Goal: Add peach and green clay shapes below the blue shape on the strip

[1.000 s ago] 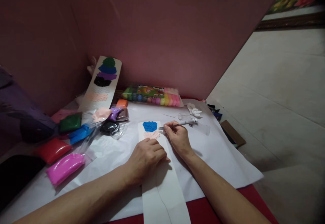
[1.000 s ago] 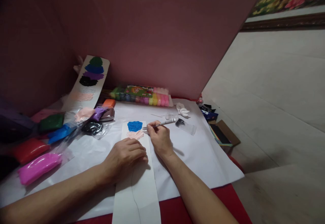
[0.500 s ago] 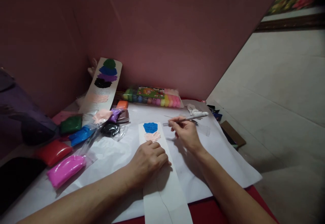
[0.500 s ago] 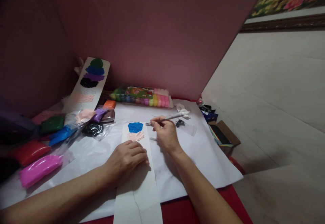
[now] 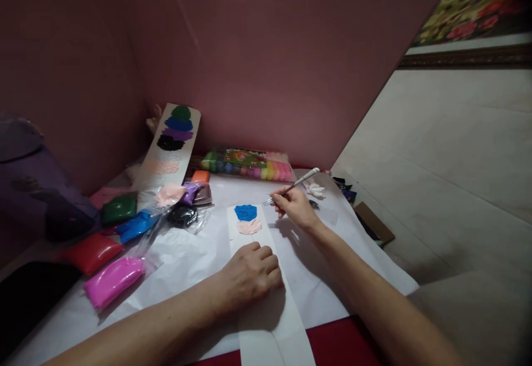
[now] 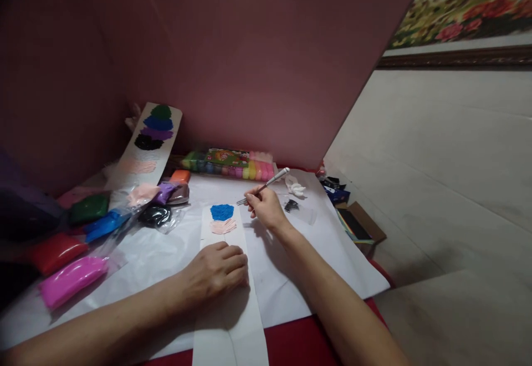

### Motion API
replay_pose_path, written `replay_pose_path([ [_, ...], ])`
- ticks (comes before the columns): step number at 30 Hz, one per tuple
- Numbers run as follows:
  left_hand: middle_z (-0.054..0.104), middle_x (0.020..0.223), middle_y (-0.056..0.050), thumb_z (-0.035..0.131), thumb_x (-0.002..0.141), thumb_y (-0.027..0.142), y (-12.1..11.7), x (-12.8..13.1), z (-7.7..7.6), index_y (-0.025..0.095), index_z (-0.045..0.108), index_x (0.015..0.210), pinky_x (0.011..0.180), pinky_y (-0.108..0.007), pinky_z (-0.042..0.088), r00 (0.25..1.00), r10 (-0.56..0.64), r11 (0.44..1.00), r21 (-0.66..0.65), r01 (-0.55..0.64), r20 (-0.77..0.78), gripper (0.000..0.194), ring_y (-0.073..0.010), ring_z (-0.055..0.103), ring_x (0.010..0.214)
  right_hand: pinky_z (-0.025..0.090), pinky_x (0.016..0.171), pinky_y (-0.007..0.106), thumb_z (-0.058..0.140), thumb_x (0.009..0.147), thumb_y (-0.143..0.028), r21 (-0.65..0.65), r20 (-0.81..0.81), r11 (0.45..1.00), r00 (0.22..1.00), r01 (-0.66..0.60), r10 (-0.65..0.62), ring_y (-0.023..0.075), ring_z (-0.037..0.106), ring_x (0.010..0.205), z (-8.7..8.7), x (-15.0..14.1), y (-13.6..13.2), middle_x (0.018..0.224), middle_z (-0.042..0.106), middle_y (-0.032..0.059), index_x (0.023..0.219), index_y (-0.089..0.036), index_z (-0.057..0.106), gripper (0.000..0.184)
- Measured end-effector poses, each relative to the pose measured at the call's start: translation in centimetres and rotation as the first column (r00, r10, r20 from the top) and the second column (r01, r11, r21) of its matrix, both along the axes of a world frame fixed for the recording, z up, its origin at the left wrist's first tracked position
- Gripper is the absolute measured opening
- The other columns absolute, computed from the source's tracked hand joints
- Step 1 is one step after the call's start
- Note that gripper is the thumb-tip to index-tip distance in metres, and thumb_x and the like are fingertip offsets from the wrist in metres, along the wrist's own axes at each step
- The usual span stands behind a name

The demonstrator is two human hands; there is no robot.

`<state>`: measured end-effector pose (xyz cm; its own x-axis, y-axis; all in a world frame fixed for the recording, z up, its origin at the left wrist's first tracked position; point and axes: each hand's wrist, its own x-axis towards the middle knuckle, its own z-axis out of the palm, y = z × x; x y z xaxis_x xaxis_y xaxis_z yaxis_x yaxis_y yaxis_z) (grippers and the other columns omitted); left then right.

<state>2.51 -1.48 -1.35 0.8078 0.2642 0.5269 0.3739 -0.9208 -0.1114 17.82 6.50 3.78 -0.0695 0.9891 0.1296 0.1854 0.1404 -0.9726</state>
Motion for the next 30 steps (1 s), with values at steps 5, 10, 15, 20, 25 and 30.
replay_pose_path([
  [5,0.056,0.069,-0.001,0.054,0.087,0.021,0.1,0.0,-0.4,0.017,0.052,0.072,0.056,-0.032,0.027,1.000,0.010,1.000,0.011,-0.010,0.000,0.015,-0.0155,0.049,0.067,0.035,0.039,0.020,0.052,0.082,-0.041,0.113,-0.018,0.994,1.000,0.000,0.002,0.0077,0.040,0.040,-3.5,-1.6,-1.1,0.052,0.046,-0.0063,0.075,-0.018,0.052,0.024],
  [10,0.055,0.067,-0.002,0.054,0.086,0.020,0.3,0.0,-0.9,0.017,0.051,0.072,0.055,-0.032,0.026,1.000,0.005,1.000,0.021,-0.005,-0.005,0.015,-0.0158,0.048,0.066,0.043,0.056,0.023,0.056,0.081,-0.029,0.207,0.156,0.977,0.988,-0.050,0.017,0.0122,0.052,0.058,-4.5,-1.7,-3.0,0.065,0.057,-0.0010,0.075,-0.017,0.056,0.014],
  [15,0.055,0.065,-0.001,0.054,0.086,0.019,0.5,0.0,-0.8,0.016,0.052,0.071,0.054,-0.032,0.025,0.999,-0.010,1.000,0.008,0.009,0.035,0.015,-0.0158,0.046,0.064,0.040,0.051,0.023,0.055,0.079,-0.025,0.197,0.212,0.980,0.974,0.033,-0.075,0.0114,0.049,0.053,-4.3,-1.6,-2.9,0.062,0.055,-0.0015,0.072,-0.016,0.055,0.011],
  [20,0.055,0.067,-0.001,0.054,0.086,0.018,0.4,0.0,-0.7,0.016,0.052,0.071,0.053,-0.032,0.025,0.999,-0.011,1.000,-0.005,0.011,0.030,0.015,-0.0155,0.046,0.064,0.039,0.050,0.022,0.054,0.078,-0.023,0.215,0.249,0.974,0.961,0.063,-0.117,0.0114,0.047,0.052,-4.5,-1.5,-2.8,0.059,0.053,-0.0017,0.074,-0.016,0.056,0.009],
  [25,0.055,0.065,-0.001,0.054,0.086,0.019,0.4,0.0,-0.7,0.017,0.053,0.071,0.053,-0.031,0.025,0.999,-0.009,1.000,0.003,0.009,0.037,0.015,-0.0158,0.046,0.064,0.039,0.051,0.022,0.053,0.081,-0.024,0.215,0.257,0.976,0.965,-0.010,-0.047,0.0106,0.047,0.052,-4.5,-1.4,-3.0,0.062,0.055,-0.0013,0.075,-0.016,0.055,0.010],
  [30,0.055,0.065,0.000,0.055,0.085,0.019,0.5,0.1,-0.8,0.017,0.053,0.069,0.053,-0.032,0.026,0.998,-0.012,1.000,0.001,0.012,0.056,0.016,-0.0155,0.046,0.063,0.038,0.049,0.021,0.053,0.080,-0.023,0.205,0.250,0.979,0.967,-0.009,-0.044,0.0101,0.046,0.050,-4.4,-1.6,-3.1,0.059,0.053,-0.0023,0.075,-0.016,0.055,0.008],
])
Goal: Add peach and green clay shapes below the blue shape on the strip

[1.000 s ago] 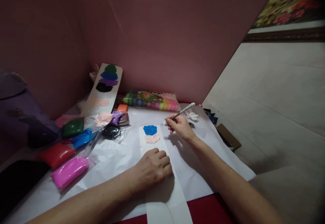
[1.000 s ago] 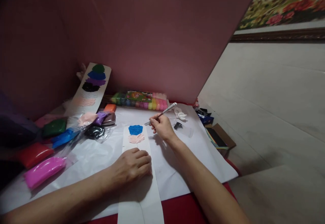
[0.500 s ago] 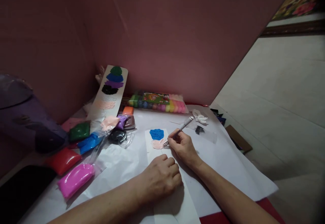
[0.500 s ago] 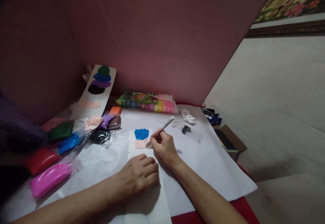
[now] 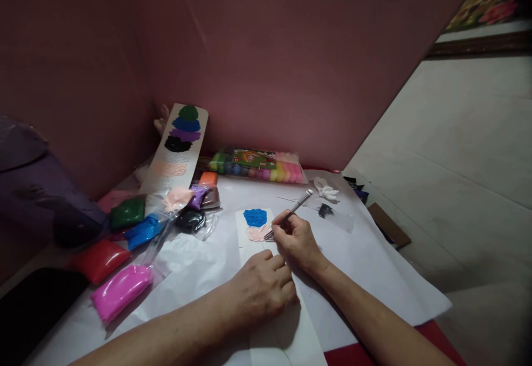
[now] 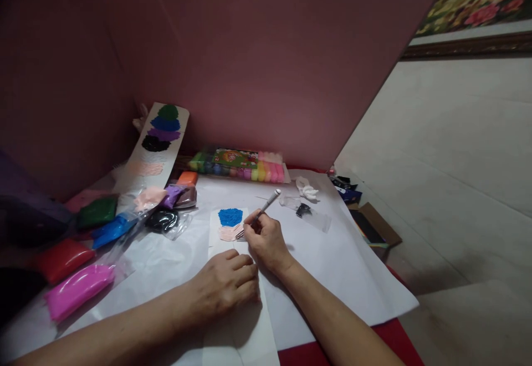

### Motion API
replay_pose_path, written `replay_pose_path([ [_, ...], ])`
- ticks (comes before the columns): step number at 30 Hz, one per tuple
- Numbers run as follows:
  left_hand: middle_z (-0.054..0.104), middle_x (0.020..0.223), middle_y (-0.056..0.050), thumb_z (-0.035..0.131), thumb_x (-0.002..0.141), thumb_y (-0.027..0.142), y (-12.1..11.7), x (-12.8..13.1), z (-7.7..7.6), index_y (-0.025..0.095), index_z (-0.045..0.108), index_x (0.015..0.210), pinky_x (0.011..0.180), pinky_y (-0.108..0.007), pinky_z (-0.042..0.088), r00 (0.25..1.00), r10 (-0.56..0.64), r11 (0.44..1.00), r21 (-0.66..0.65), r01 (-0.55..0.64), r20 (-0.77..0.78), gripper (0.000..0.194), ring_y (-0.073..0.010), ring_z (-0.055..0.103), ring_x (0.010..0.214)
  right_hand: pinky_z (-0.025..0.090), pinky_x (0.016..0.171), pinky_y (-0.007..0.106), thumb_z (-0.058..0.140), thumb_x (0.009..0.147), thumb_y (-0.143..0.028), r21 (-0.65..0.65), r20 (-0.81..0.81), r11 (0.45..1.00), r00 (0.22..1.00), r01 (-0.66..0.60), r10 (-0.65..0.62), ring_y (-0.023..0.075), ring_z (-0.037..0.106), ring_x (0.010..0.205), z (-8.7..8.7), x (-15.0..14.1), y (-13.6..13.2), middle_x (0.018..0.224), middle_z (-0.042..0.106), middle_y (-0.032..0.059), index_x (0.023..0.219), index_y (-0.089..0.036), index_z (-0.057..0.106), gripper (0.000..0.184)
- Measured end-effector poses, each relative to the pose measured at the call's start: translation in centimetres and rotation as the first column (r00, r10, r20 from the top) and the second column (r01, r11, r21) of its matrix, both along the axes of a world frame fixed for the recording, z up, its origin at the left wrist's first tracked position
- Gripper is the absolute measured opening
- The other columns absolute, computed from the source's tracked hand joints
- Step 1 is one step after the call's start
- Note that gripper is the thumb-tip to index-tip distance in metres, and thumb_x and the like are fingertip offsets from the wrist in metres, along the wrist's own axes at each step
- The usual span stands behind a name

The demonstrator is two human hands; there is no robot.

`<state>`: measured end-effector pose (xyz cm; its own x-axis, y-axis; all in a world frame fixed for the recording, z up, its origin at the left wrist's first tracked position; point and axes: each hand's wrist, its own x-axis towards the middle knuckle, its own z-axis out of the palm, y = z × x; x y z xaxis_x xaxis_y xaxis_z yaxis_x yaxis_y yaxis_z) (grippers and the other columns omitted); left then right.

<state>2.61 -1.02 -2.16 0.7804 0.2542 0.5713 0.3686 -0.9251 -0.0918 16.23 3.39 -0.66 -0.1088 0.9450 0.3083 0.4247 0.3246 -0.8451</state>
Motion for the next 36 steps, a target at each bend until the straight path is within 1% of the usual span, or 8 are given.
replay_pose_path([
  [3,0.054,0.063,0.000,0.056,0.084,0.020,0.03,0.09,-0.13,0.017,0.050,0.065,0.053,-0.032,0.026,1.000,0.006,1.000,0.012,-0.006,0.015,0.020,-0.0149,0.045,0.062,0.037,0.048,0.021,0.052,0.080,-0.022,-0.002,0.022,1.000,1.000,0.002,-0.002,0.0096,0.045,0.049,0.14,-0.07,-0.03,0.058,0.052,-0.0028,0.074,-0.016,0.055,0.008],
  [6,0.054,0.063,0.001,0.055,0.086,0.022,0.05,0.16,-0.17,0.017,0.050,0.066,0.054,-0.032,0.026,1.000,0.011,1.000,0.018,-0.011,0.010,0.021,-0.0149,0.046,0.063,0.037,0.048,0.021,0.051,0.080,-0.021,0.025,0.055,1.000,0.998,0.009,-0.010,0.0091,0.044,0.048,0.26,-0.10,-0.06,0.056,0.051,-0.0031,0.074,-0.016,0.055,0.009],
  [12,0.055,0.065,0.000,0.055,0.086,0.022,0.02,0.12,-0.03,0.017,0.051,0.067,0.054,-0.032,0.026,1.000,0.007,1.000,0.011,-0.007,0.009,0.020,-0.0149,0.048,0.064,0.037,0.048,0.020,0.050,0.079,-0.021,0.100,0.108,0.993,0.991,0.064,-0.075,0.0088,0.043,0.046,0.16,0.06,0.14,0.057,0.054,-0.0024,0.074,-0.015,0.057,0.010],
  [16,0.056,0.066,0.000,0.056,0.086,0.022,-0.03,0.06,-0.06,0.017,0.052,0.068,0.055,-0.032,0.027,1.000,0.011,1.000,-0.005,-0.011,0.000,0.019,-0.0151,0.048,0.066,0.035,0.047,0.020,0.049,0.077,-0.019,0.138,0.130,0.985,0.984,0.104,-0.122,0.0089,0.043,0.045,-0.05,0.23,0.44,0.054,0.052,-0.0032,0.073,-0.015,0.057,0.010],
  [21,0.056,0.065,0.000,0.056,0.086,0.022,0.00,0.08,-0.09,0.017,0.052,0.068,0.055,-0.032,0.027,1.000,0.008,1.000,-0.003,-0.008,0.013,0.019,-0.0149,0.048,0.065,0.035,0.047,0.020,0.050,0.077,-0.018,0.185,0.133,0.974,0.979,0.129,-0.154,0.0093,0.045,0.047,-0.38,0.36,0.65,0.054,0.052,-0.0035,0.073,-0.015,0.058,0.009],
  [28,0.055,0.063,0.000,0.056,0.085,0.023,0.06,0.26,-0.08,0.016,0.053,0.067,0.054,-0.032,0.027,0.998,0.006,1.000,0.022,-0.007,0.056,0.020,-0.0148,0.047,0.063,0.038,0.049,0.020,0.051,0.078,-0.018,0.201,0.121,0.968,0.977,0.149,-0.175,0.0098,0.047,0.046,-0.49,0.46,0.59,0.054,0.053,-0.0031,0.076,-0.015,0.058,0.008],
  [36,0.055,0.065,0.000,0.057,0.083,0.019,0.10,0.22,-0.05,0.016,0.052,0.069,0.054,-0.032,0.026,0.999,-0.002,1.000,0.023,0.001,0.038,0.015,-0.0152,0.047,0.064,0.041,0.051,0.021,0.051,0.076,-0.018,0.222,0.044,0.954,0.975,0.203,-0.218,0.0109,0.051,0.051,-0.60,0.76,0.81,0.060,0.056,-0.0015,0.076,-0.016,0.057,0.006],
])
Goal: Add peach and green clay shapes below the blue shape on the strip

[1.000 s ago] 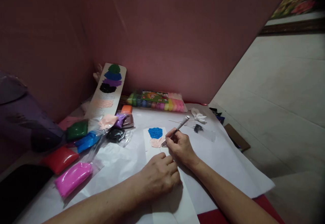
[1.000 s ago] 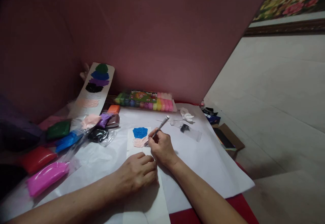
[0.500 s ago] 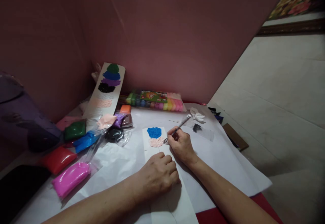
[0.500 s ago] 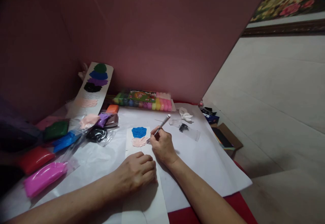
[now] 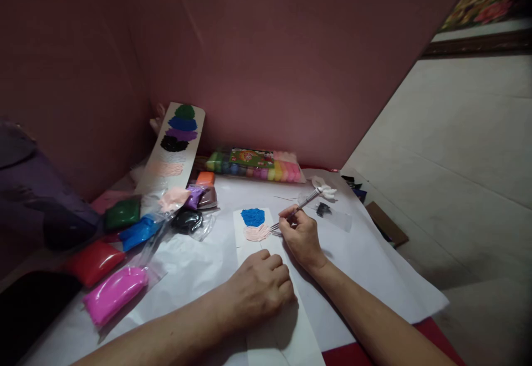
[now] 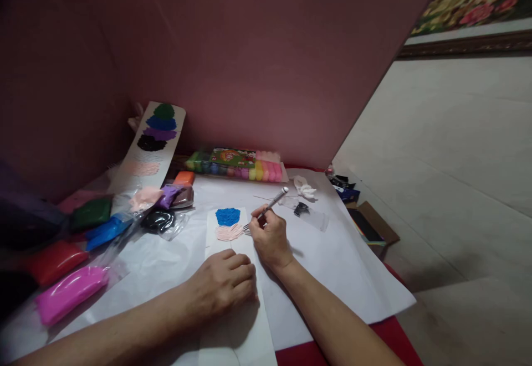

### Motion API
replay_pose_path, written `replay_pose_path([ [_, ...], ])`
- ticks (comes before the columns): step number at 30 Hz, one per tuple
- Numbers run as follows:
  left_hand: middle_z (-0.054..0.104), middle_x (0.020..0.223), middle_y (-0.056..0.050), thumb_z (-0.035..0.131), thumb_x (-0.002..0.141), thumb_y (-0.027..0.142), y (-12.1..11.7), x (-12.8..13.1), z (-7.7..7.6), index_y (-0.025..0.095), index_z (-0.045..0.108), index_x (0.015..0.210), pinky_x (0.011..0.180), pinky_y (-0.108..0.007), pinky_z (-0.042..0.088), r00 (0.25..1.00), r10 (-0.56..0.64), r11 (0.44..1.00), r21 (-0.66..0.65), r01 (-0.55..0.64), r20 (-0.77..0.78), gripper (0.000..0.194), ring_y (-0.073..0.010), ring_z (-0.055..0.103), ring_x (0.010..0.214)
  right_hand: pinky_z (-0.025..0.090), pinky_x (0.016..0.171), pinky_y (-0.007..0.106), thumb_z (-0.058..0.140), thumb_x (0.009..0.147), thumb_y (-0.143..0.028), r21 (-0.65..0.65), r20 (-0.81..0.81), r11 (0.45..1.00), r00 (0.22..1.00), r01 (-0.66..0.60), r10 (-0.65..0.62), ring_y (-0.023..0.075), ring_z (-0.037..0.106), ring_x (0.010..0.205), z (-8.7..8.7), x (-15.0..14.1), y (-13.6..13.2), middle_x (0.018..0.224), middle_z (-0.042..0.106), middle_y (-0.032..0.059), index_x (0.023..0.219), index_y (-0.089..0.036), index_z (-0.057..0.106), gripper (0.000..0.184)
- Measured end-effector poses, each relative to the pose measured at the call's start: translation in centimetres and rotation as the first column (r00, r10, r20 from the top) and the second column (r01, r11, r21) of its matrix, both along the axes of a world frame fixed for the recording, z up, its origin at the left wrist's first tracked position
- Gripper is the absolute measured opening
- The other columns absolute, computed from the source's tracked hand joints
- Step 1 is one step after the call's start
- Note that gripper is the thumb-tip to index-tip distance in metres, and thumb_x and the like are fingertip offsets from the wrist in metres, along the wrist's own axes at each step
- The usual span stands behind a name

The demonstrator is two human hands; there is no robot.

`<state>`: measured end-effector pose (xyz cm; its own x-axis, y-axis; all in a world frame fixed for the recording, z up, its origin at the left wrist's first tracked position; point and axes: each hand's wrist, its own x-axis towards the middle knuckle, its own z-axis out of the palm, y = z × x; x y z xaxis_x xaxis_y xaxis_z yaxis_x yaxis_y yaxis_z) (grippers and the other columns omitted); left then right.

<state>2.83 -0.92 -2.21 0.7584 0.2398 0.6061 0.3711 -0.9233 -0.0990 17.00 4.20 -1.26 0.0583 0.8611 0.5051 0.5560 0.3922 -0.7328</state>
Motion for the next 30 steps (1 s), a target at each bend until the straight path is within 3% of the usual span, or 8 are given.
replay_pose_path([
  [30,0.054,0.062,0.000,0.055,0.086,0.022,-0.02,0.06,0.58,0.016,0.051,0.066,0.054,-0.031,0.026,1.000,-0.002,1.000,0.017,0.002,0.009,0.022,-0.0143,0.047,0.062,0.043,0.054,0.021,0.051,0.081,-0.021,-0.022,0.034,1.000,0.999,-0.004,0.004,0.0113,0.054,0.052,0.41,-0.41,0.30,0.062,0.061,-0.0002,0.079,-0.015,0.060,0.011],
])
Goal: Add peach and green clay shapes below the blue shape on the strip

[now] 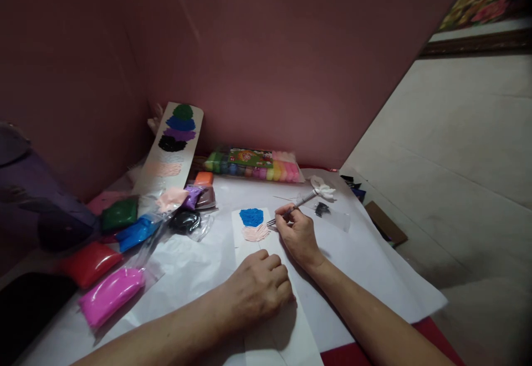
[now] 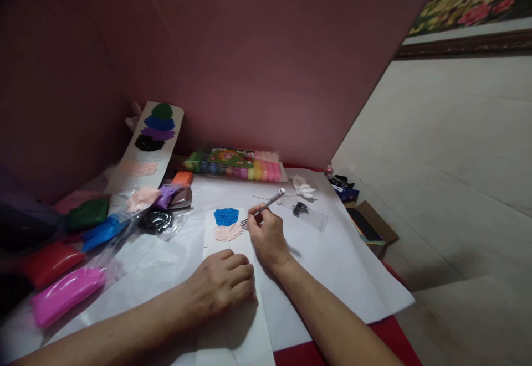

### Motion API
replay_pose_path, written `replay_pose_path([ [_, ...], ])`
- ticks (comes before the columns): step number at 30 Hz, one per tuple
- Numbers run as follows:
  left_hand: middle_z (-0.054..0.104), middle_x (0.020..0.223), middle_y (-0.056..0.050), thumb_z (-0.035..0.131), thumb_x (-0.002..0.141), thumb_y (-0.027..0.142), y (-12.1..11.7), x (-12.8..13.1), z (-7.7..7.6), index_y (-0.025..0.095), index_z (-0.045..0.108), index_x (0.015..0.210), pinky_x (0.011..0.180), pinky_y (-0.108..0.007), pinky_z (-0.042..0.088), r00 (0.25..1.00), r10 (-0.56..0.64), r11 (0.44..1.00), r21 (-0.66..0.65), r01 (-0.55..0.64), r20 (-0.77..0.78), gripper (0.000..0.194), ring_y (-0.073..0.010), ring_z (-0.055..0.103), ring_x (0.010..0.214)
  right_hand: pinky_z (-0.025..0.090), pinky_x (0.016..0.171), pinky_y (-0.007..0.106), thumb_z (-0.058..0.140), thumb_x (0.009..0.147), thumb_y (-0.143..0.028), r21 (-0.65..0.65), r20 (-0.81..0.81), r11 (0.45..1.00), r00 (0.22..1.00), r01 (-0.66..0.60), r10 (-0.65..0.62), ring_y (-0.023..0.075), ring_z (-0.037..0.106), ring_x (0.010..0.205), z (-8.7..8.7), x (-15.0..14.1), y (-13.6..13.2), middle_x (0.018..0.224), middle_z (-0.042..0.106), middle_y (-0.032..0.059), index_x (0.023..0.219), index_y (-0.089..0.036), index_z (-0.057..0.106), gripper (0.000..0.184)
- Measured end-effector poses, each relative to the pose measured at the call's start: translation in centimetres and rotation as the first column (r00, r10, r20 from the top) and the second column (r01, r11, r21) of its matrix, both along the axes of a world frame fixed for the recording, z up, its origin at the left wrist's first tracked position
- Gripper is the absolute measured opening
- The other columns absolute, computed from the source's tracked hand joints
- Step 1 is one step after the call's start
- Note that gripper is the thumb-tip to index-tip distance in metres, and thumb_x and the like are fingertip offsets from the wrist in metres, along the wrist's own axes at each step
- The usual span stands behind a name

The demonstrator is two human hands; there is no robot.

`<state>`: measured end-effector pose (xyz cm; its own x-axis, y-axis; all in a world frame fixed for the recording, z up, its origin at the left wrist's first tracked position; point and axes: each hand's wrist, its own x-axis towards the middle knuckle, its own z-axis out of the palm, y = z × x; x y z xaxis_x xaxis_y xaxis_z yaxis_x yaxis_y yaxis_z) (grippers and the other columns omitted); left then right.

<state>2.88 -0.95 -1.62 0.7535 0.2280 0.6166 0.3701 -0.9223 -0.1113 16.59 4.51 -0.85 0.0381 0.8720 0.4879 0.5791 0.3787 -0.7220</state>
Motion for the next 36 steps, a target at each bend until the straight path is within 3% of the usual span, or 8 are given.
replay_pose_path([
  [5,0.055,0.063,0.000,0.056,0.086,0.021,-0.03,0.04,-0.23,0.016,0.051,0.066,0.055,-0.031,0.026,1.000,0.002,1.000,-0.010,-0.002,0.013,0.021,-0.0151,0.047,0.064,0.046,0.055,0.021,0.050,0.083,-0.023,-0.020,-0.051,0.997,0.996,-0.075,0.074,0.0125,0.058,0.056,0.24,-0.17,-0.09,0.066,0.063,0.0014,0.080,-0.015,0.059,0.012],
  [12,0.055,0.064,0.000,0.053,0.088,0.026,-0.05,0.00,-0.04,0.016,0.053,0.068,0.055,-0.031,0.027,1.000,0.001,1.000,-0.017,-0.001,0.008,0.022,-0.0151,0.048,0.065,0.047,0.056,0.021,0.048,0.086,-0.024,-0.025,0.000,0.993,0.994,-0.114,0.114,0.0115,0.056,0.055,-0.02,-0.18,0.05,0.068,0.062,0.0012,0.081,-0.015,0.059,0.014],
  [23,0.054,0.063,0.000,0.053,0.088,0.023,0.00,0.05,-0.14,0.016,0.052,0.067,0.055,-0.031,0.026,1.000,-0.004,1.000,-0.012,0.004,0.006,0.022,-0.0149,0.047,0.064,0.048,0.056,0.021,0.049,0.084,-0.023,0.020,-0.060,0.998,0.996,-0.066,0.067,0.0132,0.059,0.060,0.16,-0.12,-0.04,0.070,0.062,0.0025,0.080,-0.015,0.058,0.013],
  [36,0.054,0.062,-0.001,0.051,0.089,0.023,-0.01,-0.03,0.16,0.016,0.051,0.067,0.054,-0.030,0.027,1.000,0.004,1.000,0.005,-0.004,-0.009,0.023,-0.0146,0.048,0.064,0.047,0.055,0.021,0.049,0.084,-0.023,0.046,0.045,0.999,0.999,-0.021,0.019,0.0122,0.055,0.054,-0.28,0.01,0.12,0.065,0.061,0.0014,0.082,-0.015,0.060,0.014],
])
